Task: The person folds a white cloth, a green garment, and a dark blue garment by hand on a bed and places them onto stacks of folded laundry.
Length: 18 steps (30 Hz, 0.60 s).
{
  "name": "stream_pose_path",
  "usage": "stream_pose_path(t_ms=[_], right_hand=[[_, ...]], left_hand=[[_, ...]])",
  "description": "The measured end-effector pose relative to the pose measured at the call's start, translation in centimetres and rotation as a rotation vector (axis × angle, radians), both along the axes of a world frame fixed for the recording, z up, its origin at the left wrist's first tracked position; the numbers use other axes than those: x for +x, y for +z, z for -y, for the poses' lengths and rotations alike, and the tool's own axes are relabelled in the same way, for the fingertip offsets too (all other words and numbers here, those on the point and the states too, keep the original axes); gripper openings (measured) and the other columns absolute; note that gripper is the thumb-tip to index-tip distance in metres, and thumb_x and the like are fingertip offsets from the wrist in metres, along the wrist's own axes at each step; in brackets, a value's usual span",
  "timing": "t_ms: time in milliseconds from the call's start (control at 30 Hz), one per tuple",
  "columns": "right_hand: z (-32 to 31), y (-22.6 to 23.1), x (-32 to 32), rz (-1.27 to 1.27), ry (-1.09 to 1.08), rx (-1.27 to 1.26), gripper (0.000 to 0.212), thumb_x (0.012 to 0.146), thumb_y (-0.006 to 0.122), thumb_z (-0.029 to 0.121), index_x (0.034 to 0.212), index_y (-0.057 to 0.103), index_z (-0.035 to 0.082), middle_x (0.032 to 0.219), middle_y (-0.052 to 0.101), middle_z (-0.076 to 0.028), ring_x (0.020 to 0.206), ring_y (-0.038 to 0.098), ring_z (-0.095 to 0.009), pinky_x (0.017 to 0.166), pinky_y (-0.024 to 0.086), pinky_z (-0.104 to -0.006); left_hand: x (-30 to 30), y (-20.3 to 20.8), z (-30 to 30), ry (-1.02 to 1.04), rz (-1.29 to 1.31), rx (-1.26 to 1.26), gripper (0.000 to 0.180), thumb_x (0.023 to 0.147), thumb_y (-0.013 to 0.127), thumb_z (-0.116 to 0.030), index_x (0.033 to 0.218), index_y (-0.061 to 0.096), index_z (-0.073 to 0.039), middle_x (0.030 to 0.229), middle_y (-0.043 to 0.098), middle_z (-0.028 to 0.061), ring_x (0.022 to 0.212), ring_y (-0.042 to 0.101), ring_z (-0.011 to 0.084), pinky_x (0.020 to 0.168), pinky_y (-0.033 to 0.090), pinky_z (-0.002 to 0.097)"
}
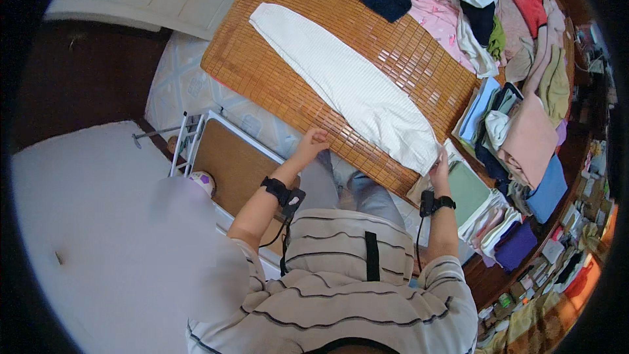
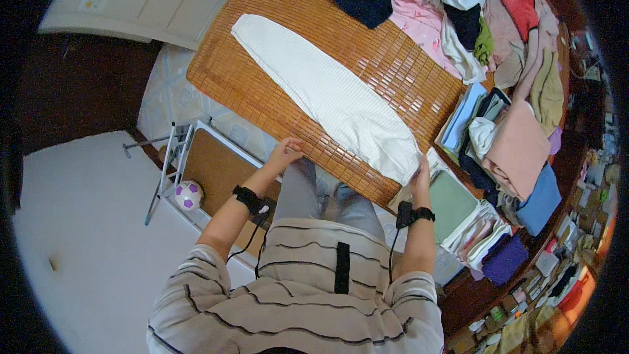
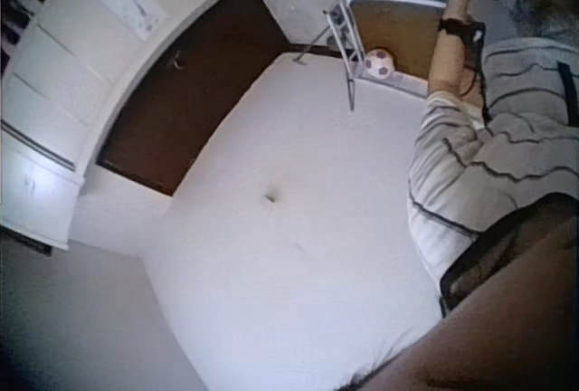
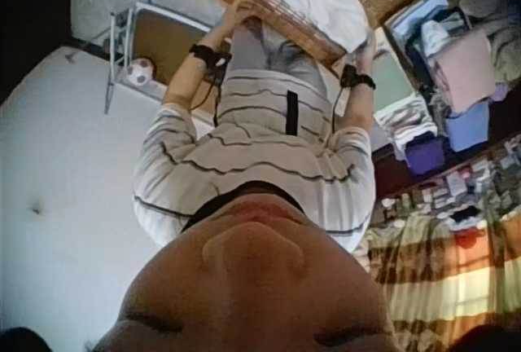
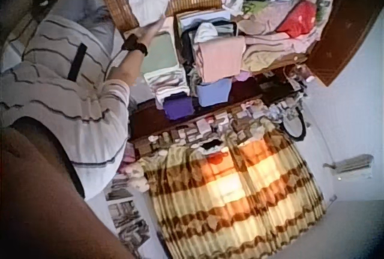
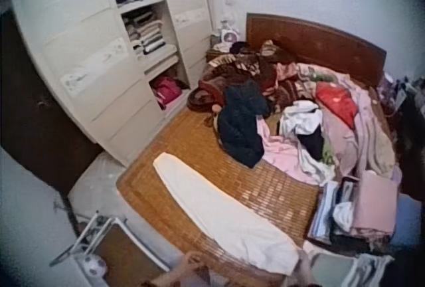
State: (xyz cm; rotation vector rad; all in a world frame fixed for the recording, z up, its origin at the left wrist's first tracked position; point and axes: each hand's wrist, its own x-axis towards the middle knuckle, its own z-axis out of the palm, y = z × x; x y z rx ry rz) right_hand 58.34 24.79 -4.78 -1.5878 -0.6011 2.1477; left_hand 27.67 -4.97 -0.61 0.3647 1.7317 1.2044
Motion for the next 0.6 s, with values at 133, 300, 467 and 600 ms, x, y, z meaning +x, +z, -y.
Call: stream_pose_path(t_ms=[133,300,467,600], right_hand=[[0.8,-0.3,0.8,0.433,0.223,0.249,0.076,0.077,0.066,0.016,0.137,0.021,0.0,0.12,0.047,-0.018,0.101,0.052,-0.024,0.083,0.043,-0.0318],[-1.2,-2.7,2.1,0.782,0.203,0.498,0.066,0.075,0.067,0.011,0.131,0.033,0.0,0.112,0.049,-0.014,0.091,0.052,-0.021,0.078,0.044,-0.0303],[0.3,-1.4,-2.5,1.237,0.32,1.024,0.05,0.072,0.065,0.009,0.119,0.048,-0.001,0.108,0.053,-0.019,0.095,0.053,-0.028,0.082,0.043,-0.0365],[7.5,-0.9,-14.8,0.817,0.467,1.133,0.027,0.077,0.056,0.006,0.104,0.056,-0.001,0.1,0.057,-0.019,0.096,0.051,-0.034,0.09,0.037,-0.0397]], left_hand=[[-5.2,-0.9,-1.2,0.236,0.223,-0.194,0.039,0.076,0.066,-0.01,0.112,0.051,-0.008,0.09,0.053,0.0024,0.077,0.05,0.0109,0.066,0.042,0.0244],[-15.2,-4.2,-3.4,0.254,0.174,-0.147,0.034,0.079,0.062,-0.011,0.109,0.048,-0.002,0.088,0.056,0.0046,0.074,0.053,0.0123,0.063,0.042,0.0237],[-25.1,-5.9,-6.5,0.337,0.198,-0.127,0.032,0.083,0.057,-0.012,0.111,0.046,0.0,0.092,0.058,0.0068,0.078,0.056,0.0146,0.066,0.044,0.0251],[-31.6,-9.3,-7.6,0.41,0.251,-0.04,0.03,0.086,0.054,-0.015,0.109,0.046,0.002,0.092,0.057,0.0094,0.086,0.057,0.0177,0.073,0.046,0.0295]])
